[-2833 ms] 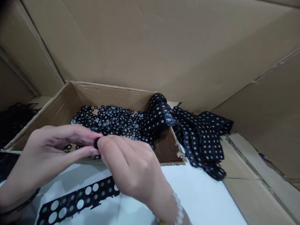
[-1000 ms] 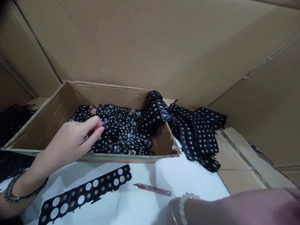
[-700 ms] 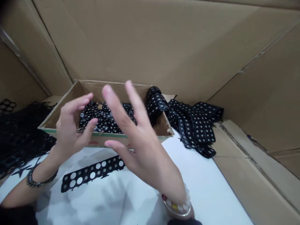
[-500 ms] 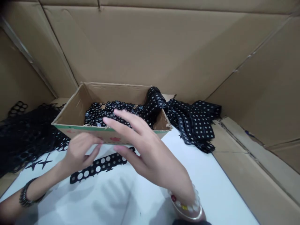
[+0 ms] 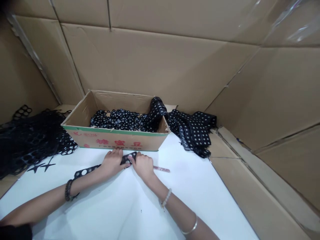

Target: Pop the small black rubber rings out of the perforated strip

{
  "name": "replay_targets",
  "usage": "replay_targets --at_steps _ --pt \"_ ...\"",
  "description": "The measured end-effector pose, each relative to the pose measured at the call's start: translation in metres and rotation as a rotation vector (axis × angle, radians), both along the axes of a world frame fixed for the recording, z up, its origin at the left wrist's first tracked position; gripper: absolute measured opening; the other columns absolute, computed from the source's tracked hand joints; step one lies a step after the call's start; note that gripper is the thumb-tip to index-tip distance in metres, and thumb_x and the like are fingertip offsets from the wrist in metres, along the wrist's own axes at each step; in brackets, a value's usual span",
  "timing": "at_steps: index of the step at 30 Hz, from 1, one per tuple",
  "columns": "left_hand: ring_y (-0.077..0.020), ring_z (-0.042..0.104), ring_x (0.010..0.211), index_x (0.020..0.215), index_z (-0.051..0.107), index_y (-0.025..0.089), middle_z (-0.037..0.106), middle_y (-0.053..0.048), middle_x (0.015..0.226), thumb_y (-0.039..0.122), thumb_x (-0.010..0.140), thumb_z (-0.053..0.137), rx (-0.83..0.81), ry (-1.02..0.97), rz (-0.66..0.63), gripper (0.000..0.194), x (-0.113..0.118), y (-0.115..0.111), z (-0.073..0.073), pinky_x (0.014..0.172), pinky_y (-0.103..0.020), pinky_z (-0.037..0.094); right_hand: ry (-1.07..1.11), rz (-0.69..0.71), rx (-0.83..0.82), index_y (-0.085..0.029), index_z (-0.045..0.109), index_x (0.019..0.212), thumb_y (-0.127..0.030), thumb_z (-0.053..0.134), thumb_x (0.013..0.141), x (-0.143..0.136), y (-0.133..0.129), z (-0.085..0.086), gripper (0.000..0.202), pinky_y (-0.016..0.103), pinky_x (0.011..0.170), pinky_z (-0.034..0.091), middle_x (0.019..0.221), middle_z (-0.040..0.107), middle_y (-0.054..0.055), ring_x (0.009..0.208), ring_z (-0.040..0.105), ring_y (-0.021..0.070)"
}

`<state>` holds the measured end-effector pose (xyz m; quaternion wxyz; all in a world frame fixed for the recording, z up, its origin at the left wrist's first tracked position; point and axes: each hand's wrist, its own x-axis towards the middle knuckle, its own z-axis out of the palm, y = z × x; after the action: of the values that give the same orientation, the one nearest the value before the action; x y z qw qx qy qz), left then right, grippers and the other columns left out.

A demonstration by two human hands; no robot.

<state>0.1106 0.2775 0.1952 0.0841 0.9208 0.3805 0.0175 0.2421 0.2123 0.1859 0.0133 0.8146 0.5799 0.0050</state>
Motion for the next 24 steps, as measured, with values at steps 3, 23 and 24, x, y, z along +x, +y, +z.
replay_targets --at_steps 3,23,24 --pt "-0.0281 0.049 0.096 0.094 0.050 0.012 0.056 -0.013 0.097 0.051 0.073 0.051 -0.042 0.016 -0.012 0.045 -0.001 0.002 0.002 0.076 -0.035 0.038 -0.013 -0.009 0.028 -0.010 0.054 0.085 -0.052 0.028 0.085 -0.001 0.004 -0.009 0.050 0.030 0.055 0.039 0.068 0.060 0.013 0.067 0.060 0.0250" --pt "-0.0222 0.059 0.081 0.083 0.062 0.023 0.066 -0.004 0.086 0.056 0.077 0.040 -0.382 -0.027 -0.132 0.041 -0.042 0.020 0.008 0.064 -0.025 0.038 0.352 0.317 -0.004 -0.014 0.051 0.067 -0.029 0.024 0.091 0.033 -0.014 0.020 0.039 0.020 0.058 0.037 0.065 0.058 0.004 0.059 0.053 0.0109" --pt "-0.0208 0.059 0.079 0.080 0.063 0.022 0.066 -0.002 0.084 0.056 0.077 0.041 -0.419 -0.048 -0.154 0.041 -0.045 0.023 0.008 0.063 -0.024 0.037 0.408 0.347 0.022 -0.015 0.047 0.064 -0.030 0.020 0.092 0.037 -0.025 0.033 0.042 0.019 0.055 0.037 0.060 0.055 0.002 0.055 0.050 0.0089"
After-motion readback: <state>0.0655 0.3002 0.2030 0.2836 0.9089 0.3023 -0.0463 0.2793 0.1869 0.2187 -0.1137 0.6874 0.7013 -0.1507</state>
